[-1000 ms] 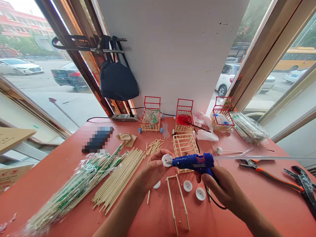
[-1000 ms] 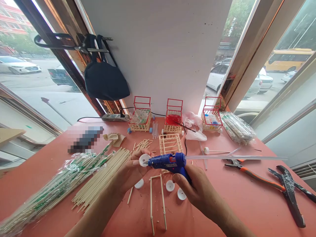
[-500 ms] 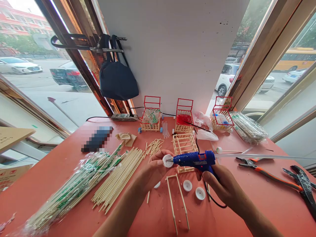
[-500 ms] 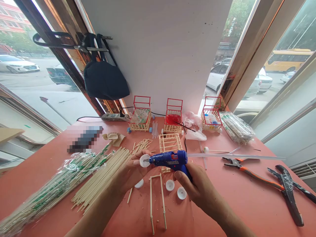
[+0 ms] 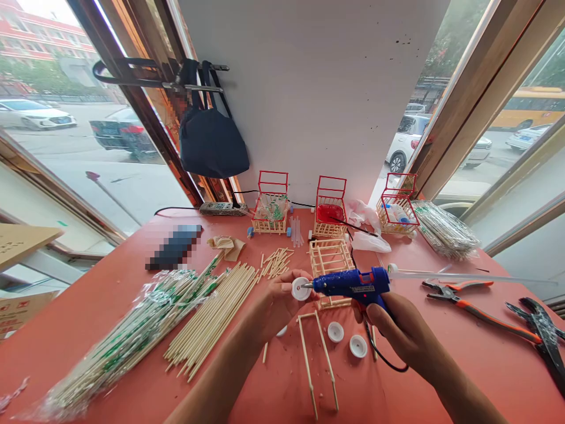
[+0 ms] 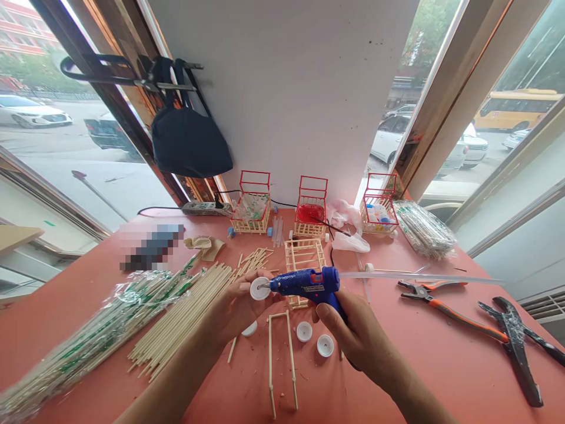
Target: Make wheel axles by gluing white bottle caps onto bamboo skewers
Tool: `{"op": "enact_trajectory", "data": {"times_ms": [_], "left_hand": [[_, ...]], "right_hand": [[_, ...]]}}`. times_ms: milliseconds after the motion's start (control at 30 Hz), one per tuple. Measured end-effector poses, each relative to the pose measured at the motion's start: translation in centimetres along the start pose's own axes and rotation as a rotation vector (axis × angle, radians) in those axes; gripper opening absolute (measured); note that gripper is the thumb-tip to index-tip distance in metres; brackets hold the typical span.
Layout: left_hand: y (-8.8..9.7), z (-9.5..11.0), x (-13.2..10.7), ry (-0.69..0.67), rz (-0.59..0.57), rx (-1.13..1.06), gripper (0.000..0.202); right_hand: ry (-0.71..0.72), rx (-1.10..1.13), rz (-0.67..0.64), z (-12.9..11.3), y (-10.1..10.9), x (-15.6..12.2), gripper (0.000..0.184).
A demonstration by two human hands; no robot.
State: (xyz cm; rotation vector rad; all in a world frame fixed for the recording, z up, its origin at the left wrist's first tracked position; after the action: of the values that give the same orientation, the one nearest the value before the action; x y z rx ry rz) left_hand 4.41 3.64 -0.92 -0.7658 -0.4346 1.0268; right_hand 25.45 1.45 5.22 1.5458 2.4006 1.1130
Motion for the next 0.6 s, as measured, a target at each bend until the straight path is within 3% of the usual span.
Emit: {"op": "enact_trajectory", "data": {"times_ms": [600], "left_hand": [[-0.04,-0.31,0.06,0.032,-0.016,-0.012,0.024]], "right_hand": [[0.019,-0.035,0.014,-0.19,0.37,-0.23,0.055]]}}
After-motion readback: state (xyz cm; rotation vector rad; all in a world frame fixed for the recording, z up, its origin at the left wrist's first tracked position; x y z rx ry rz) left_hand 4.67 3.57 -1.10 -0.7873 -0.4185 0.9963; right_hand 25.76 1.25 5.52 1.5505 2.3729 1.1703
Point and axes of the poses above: each hand's wrist, its own x-axis towards the middle knuckle, its own y-axis out of the back of the hand, z = x × y, the point moved 5 cm from there along x, towards the middle knuckle, and after that the axes turned 8 degrees about y, right-handed, at the moved point
